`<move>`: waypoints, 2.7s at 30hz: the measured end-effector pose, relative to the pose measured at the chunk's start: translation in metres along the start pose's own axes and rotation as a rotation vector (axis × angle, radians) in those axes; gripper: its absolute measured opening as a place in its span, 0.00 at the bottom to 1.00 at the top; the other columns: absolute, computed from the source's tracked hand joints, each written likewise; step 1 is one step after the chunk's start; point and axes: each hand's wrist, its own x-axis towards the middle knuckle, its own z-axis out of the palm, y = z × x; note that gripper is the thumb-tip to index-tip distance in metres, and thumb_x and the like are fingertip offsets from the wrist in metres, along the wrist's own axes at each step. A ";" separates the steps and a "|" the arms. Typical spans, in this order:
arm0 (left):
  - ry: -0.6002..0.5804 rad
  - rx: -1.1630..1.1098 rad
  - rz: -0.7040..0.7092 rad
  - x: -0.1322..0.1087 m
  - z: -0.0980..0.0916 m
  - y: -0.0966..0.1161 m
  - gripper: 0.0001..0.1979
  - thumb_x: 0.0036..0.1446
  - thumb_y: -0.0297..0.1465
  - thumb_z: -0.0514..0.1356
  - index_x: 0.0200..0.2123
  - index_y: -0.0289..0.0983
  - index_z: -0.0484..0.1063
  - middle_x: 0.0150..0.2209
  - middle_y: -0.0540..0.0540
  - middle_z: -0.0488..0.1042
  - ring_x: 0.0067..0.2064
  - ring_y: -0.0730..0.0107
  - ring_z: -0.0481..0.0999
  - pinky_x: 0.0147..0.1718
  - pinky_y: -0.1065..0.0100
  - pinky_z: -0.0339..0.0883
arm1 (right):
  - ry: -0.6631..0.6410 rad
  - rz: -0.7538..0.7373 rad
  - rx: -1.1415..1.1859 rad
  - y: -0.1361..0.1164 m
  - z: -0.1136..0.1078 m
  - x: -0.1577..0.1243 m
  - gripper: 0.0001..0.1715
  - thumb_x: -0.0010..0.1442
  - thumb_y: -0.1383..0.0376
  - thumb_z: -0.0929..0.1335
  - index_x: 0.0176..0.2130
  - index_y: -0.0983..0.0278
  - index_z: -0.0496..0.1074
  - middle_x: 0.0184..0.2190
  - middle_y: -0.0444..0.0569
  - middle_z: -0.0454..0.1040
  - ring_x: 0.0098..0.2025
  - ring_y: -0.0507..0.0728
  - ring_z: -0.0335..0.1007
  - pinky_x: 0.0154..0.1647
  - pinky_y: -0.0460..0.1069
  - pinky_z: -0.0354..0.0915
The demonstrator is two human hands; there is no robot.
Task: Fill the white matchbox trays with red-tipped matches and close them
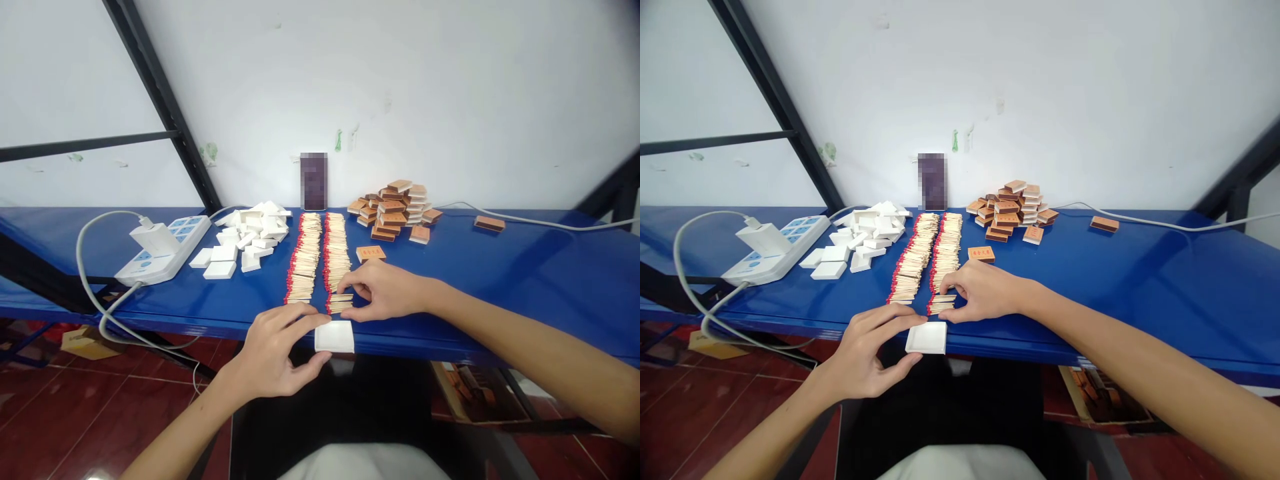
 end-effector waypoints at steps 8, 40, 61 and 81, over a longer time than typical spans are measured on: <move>-0.001 0.015 0.003 -0.001 0.001 0.000 0.18 0.56 0.33 0.64 0.51 0.40 0.73 0.46 0.46 0.79 0.44 0.62 0.81 0.42 0.63 0.73 | 0.022 0.022 -0.074 -0.002 0.001 0.000 0.14 0.57 0.56 0.71 0.37 0.65 0.77 0.20 0.39 0.69 0.22 0.48 0.62 0.26 0.45 0.52; 0.006 0.027 -0.015 0.002 0.000 0.002 0.16 0.58 0.34 0.62 0.50 0.39 0.74 0.45 0.44 0.79 0.43 0.63 0.81 0.41 0.64 0.74 | 0.004 -0.038 0.046 0.006 0.006 0.003 0.02 0.55 0.66 0.70 0.31 0.64 0.72 0.25 0.40 0.65 0.27 0.49 0.61 0.29 0.45 0.54; 0.008 0.029 -0.025 -0.001 0.003 -0.001 0.18 0.58 0.33 0.63 0.52 0.39 0.73 0.46 0.42 0.78 0.44 0.62 0.80 0.43 0.63 0.75 | 0.057 -0.053 0.142 0.007 0.008 0.004 0.03 0.55 0.67 0.71 0.31 0.66 0.75 0.22 0.38 0.61 0.24 0.47 0.58 0.26 0.44 0.53; 0.047 0.023 -0.097 0.002 0.005 0.001 0.21 0.60 0.38 0.64 0.54 0.40 0.67 0.46 0.45 0.81 0.44 0.62 0.82 0.43 0.64 0.75 | 0.114 -0.175 0.304 -0.018 0.012 0.000 0.04 0.53 0.67 0.72 0.32 0.66 0.77 0.20 0.37 0.61 0.22 0.46 0.56 0.25 0.43 0.56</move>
